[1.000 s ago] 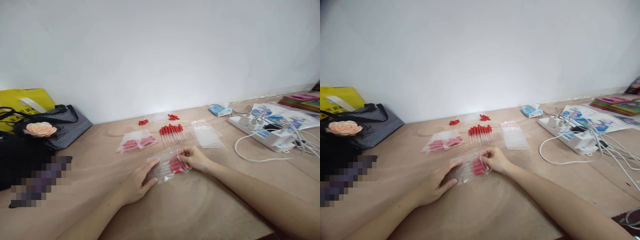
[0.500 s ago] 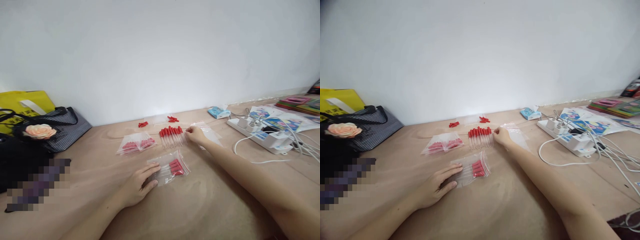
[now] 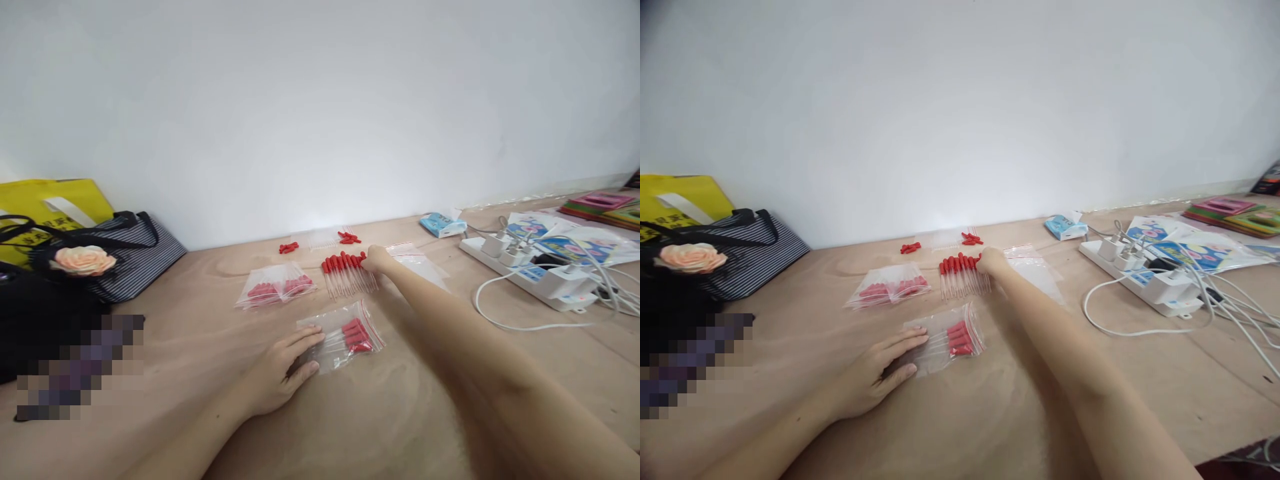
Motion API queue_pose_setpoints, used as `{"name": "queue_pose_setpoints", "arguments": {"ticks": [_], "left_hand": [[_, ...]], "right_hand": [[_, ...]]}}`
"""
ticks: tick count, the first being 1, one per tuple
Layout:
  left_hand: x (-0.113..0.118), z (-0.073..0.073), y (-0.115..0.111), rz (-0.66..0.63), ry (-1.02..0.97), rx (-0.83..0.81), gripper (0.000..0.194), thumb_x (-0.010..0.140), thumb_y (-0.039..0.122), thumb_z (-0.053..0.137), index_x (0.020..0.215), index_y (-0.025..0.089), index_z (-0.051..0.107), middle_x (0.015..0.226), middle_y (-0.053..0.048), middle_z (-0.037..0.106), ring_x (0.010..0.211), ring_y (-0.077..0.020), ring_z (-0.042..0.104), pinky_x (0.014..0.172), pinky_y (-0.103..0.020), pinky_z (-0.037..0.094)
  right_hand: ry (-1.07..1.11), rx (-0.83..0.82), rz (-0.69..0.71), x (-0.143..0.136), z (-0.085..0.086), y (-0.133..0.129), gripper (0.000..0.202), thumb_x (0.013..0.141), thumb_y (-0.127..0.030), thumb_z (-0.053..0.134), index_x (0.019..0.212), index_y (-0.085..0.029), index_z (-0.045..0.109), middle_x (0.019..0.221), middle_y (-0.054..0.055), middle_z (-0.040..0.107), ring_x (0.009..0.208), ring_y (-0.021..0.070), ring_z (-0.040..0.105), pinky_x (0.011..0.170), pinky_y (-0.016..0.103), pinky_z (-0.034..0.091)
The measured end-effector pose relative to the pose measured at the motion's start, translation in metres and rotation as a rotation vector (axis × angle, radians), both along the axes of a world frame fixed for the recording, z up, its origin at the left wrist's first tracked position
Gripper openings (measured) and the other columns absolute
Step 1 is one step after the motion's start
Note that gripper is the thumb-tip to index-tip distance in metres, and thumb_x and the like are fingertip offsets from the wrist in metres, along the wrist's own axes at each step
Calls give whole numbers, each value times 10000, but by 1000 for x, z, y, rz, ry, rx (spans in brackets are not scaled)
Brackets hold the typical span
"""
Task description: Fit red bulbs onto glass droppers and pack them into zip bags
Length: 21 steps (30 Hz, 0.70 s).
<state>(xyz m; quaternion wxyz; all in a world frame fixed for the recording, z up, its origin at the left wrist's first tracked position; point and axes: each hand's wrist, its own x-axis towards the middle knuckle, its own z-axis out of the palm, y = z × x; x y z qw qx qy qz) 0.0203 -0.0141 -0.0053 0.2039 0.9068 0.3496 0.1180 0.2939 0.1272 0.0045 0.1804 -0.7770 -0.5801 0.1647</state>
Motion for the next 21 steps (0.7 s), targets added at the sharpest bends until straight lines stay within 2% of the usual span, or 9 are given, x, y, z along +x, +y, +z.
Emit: {"name": "queue_pose_setpoints", "arguments": {"ticks": [5,8,11,12,14,17,19,21], "left_hand": [[1,1,0,0,8,-11,396,852,303,416,1244,245,427,1325,-36,417,1212,-198,380,1007,-396,326],[2,2,0,2,25,-8,412,852,313,411,1257,236,408,1325,-40,417,1218,-196,371,1013,-397,317],[2,1,0,19,43,-12,441,849,316,413,1279,225,376,1328,-45,412,1227,-201,357,1015,-407,310],[2,1,0,21,43,-10,439,850,316,411,1277,224,378,1328,-45,413,1227,-202,357,1015,-407,311],[2,0,0,17,39,-4,421,852,320,406,1262,224,399,1326,-44,415,1222,-204,364,1011,-404,316],[2,0,0,14,37,5,404,854,331,401,1245,230,420,1322,-42,421,1213,-206,377,1004,-399,327],[3,1,0,13,34,16,400,856,330,399,1245,239,416,1317,-39,427,1206,-206,386,999,-400,331],[3,2,-1,14,28,28,406,855,320,400,1255,248,396,1307,-37,439,1199,-206,395,994,-401,337]], "right_hand": [[11,66,15,1,0,-2,119,608,-108,579,724,-106,600,691,118,610,738,253,600,580,266,412],[63,150,2,8,2,-17,309,660,-153,540,957,-69,549,766,114,611,717,211,594,584,251,421],[197,239,28,18,3,-48,567,730,-176,441,1259,-70,264,737,44,584,600,142,575,537,233,433],[365,283,73,20,2,-60,619,737,-171,413,1298,-90,164,677,1,553,520,128,550,489,234,428],[637,363,141,22,-3,-86,622,721,-181,420,1285,-163,158,618,-59,480,444,108,508,433,229,415],[885,475,59,16,-15,-115,518,691,-227,484,1158,-204,259,608,-80,461,449,101,515,451,239,444],[1005,512,-12,8,-23,-125,495,666,-267,539,1079,-213,272,613,-81,474,486,112,544,496,264,478],[1088,536,-26,0,-30,-128,499,647,-308,579,1029,-223,271,623,-77,487,521,124,566,536,287,497]]}}
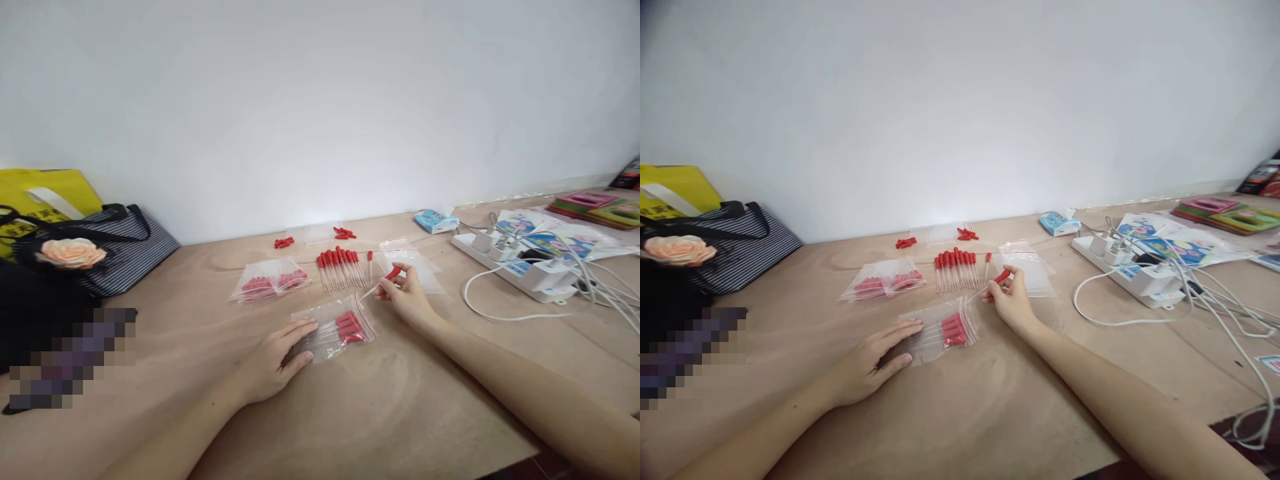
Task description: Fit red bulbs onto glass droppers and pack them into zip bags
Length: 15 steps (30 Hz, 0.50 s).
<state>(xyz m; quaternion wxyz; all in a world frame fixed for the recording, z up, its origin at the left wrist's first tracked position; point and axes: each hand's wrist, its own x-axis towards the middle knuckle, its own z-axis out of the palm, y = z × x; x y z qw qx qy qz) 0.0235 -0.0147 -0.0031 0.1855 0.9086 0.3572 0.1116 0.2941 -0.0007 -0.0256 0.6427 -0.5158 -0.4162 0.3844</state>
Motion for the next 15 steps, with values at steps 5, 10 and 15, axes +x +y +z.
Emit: {"name": "queue_pose_setpoints", "arguments": {"ticks": [5,10,15], "left_hand": [[1,2,-1,23,-11,22,462,847,322,407,1292,226,328,1356,-58,364,1230,-217,346,1006,-402,318],[2,2,-1,23,-25,30,468,842,324,417,1289,223,325,1346,-56,377,1232,-219,342,1015,-399,309],[1,1,-1,8,-13,40,469,848,320,410,1296,234,301,1341,-49,382,1229,-206,345,1015,-393,310]], "right_hand": [[75,27,141,-14,-11,0,418,684,-411,547,949,-231,280,618,-71,496,541,126,578,547,296,500],[-38,36,269,-17,-13,-5,321,748,-426,485,924,-228,304,669,-71,528,344,47,435,346,197,358],[-122,-24,463,-18,-12,-7,304,706,-382,575,873,-209,390,591,-78,519,329,36,390,327,171,286]]}}
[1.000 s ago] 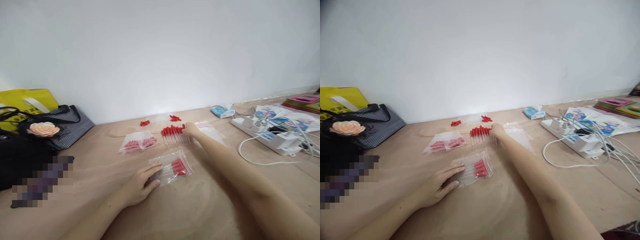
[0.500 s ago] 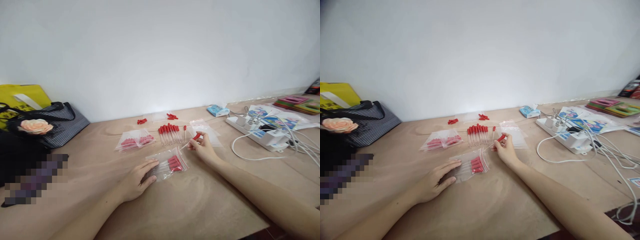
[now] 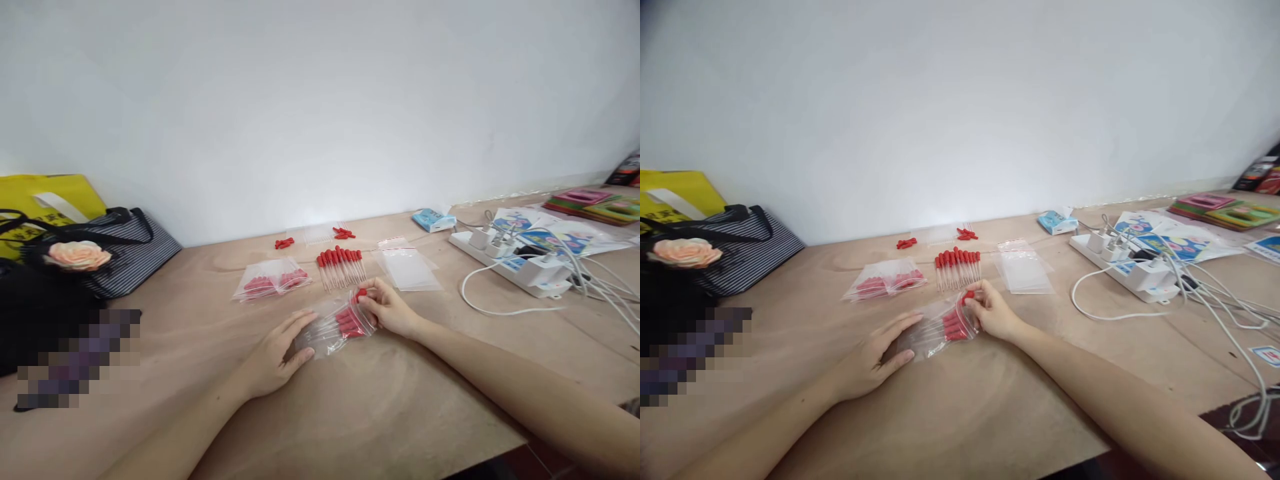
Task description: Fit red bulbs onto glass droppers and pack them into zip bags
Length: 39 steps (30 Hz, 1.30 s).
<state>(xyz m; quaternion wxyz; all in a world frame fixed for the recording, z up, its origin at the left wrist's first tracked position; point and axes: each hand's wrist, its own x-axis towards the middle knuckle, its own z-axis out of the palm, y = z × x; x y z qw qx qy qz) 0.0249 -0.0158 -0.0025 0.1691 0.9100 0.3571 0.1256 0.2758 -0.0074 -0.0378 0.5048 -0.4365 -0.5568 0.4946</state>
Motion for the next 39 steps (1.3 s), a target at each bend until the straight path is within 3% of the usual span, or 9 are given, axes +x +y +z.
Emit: {"name": "queue_pose_setpoints", "arguments": {"ticks": [6,12,19,25,30,35,39], "left_hand": [[1,1,0,16,-6,5,465,848,322,413,1293,235,310,1340,-49,384,1222,-210,354,1010,-387,317],[2,2,0,16,-6,7,458,845,316,413,1287,236,324,1334,-51,391,1212,-213,368,1003,-390,325],[1,-1,1,-1,-27,8,459,841,316,420,1285,247,328,1334,-49,390,1211,-221,367,1004,-394,320],[0,-1,1,8,-18,3,435,849,324,412,1269,226,362,1337,-62,378,1215,-217,360,1009,-382,314],[0,1,0,3,-23,-2,387,847,316,416,1224,233,434,1325,-64,383,1180,-220,402,981,-379,349],[1,2,2,-34,-99,22,305,825,322,464,1104,222,538,1217,-71,483,1125,-217,445,953,-374,368],[13,3,14,77,-214,-45,316,809,346,489,1082,194,535,1161,-84,528,1074,-214,490,930,-372,387]], "right_hand": [[-1,-44,80,-4,-2,3,279,682,-347,613,872,-176,500,730,7,604,534,89,535,450,200,394],[-77,-91,-45,-3,-4,6,252,711,-343,578,841,-202,413,620,-42,569,381,70,469,340,183,366],[-321,25,-134,-10,0,10,157,714,-305,558,647,-168,594,657,29,632,593,145,572,515,250,457],[-314,-4,98,-3,3,11,324,769,-444,471,687,-169,619,510,-21,548,434,95,462,426,214,373],[-460,84,-99,2,11,4,391,710,-523,525,616,-151,604,600,4,548,521,99,471,476,213,360],[-538,54,-75,-4,12,1,274,621,-421,649,648,-156,586,598,-10,546,509,84,449,464,201,331],[-411,-84,-31,-5,2,8,229,658,-372,613,632,-158,536,521,-29,523,451,76,427,426,195,317]]}}
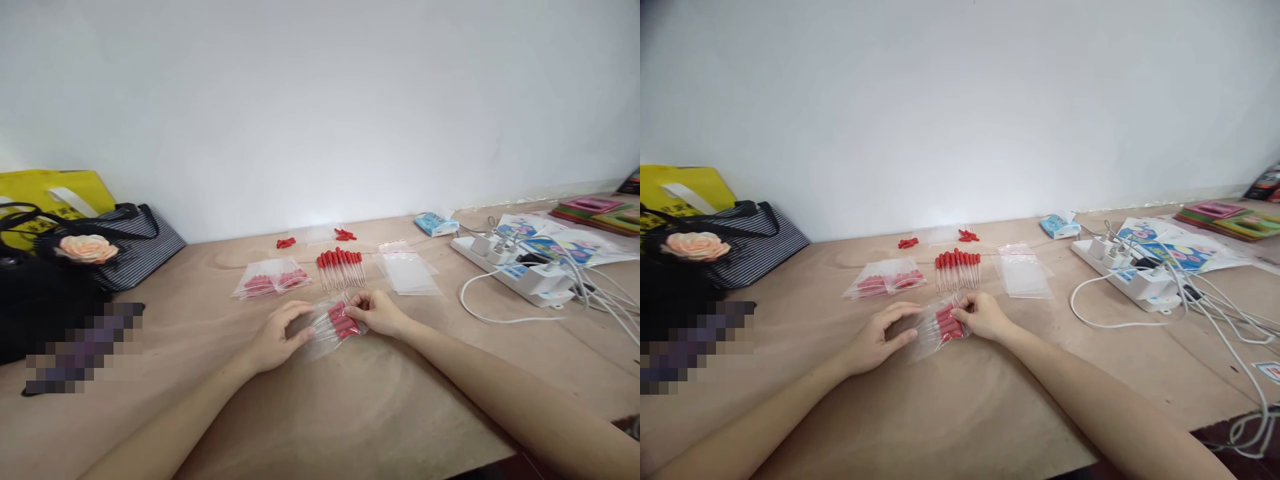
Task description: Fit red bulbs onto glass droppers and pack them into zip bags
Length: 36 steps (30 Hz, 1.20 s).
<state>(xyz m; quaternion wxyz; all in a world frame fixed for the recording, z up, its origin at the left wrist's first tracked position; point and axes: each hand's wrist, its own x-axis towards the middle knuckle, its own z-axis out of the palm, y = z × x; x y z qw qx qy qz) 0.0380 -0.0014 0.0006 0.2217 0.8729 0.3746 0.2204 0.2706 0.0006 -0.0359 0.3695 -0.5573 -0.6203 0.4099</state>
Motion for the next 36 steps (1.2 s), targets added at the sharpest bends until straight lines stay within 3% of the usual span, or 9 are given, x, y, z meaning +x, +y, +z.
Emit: {"name": "queue_pose_setpoints", "arguments": {"ticks": [4,9,13,17,20,24,27,30,36], "left_hand": [[21,4,25,22,-62,-187,454,741,361,574,1148,189,470,1151,-98,543,1061,-216,512,904,-371,408],[46,16,53,-57,53,-425,651,565,386,721,1141,184,496,1059,-84,596,1001,-229,549,820,-334,444],[54,20,55,-204,140,-656,472,501,372,763,900,162,621,874,-26,662,816,-196,609,705,-273,468],[34,30,42,-244,-4,-786,371,582,348,725,875,141,629,864,-35,669,791,-182,614,702,-276,475],[-2,49,36,-102,-120,-698,350,617,366,702,879,147,627,847,-45,677,781,-193,619,696,-306,490],[-56,81,38,223,-397,-336,416,618,392,710,943,153,608,982,-47,664,894,-202,598,804,-329,474],[-87,93,45,355,-440,-146,495,604,445,711,950,110,598,988,-56,662,943,-221,579,891,-366,423],[-107,88,56,568,-393,-57,555,511,499,741,860,92,597,1050,-63,633,959,-247,567,903,-402,407],[-130,49,75,567,-371,2,433,546,493,711,737,119,605,1169,-48,562,1104,-260,478,986,-358,341]], "right_hand": [[153,4,40,1,-5,3,276,656,-417,610,632,-160,513,529,-33,515,468,79,436,438,197,334],[276,54,142,-3,2,-5,363,632,-505,619,644,-166,490,526,-51,470,461,64,394,439,193,317],[345,41,148,-6,8,-11,388,604,-521,637,673,-166,496,550,-47,480,470,62,397,447,196,329],[349,63,106,-2,13,-13,355,614,-496,639,708,-176,521,576,-45,487,470,57,383,430,185,310],[320,52,56,3,15,-13,344,624,-499,624,686,-177,521,545,-49,465,432,50,341,393,181,266],[261,118,27,8,13,-8,315,653,-476,599,668,-172,521,555,-38,477,453,60,357,425,195,288],[96,233,-7,15,12,-6,244,702,-421,554,671,-179,539,576,-20,514,482,85,400,474,220,325],[-222,387,-80,28,12,-3,132,730,-313,518,698,-197,573,656,9,585,583,133,483,554,254,362],[-693,439,-336,64,15,10,143,754,-260,460,743,-209,593,759,41,629,798,207,522,676,303,372]]}}
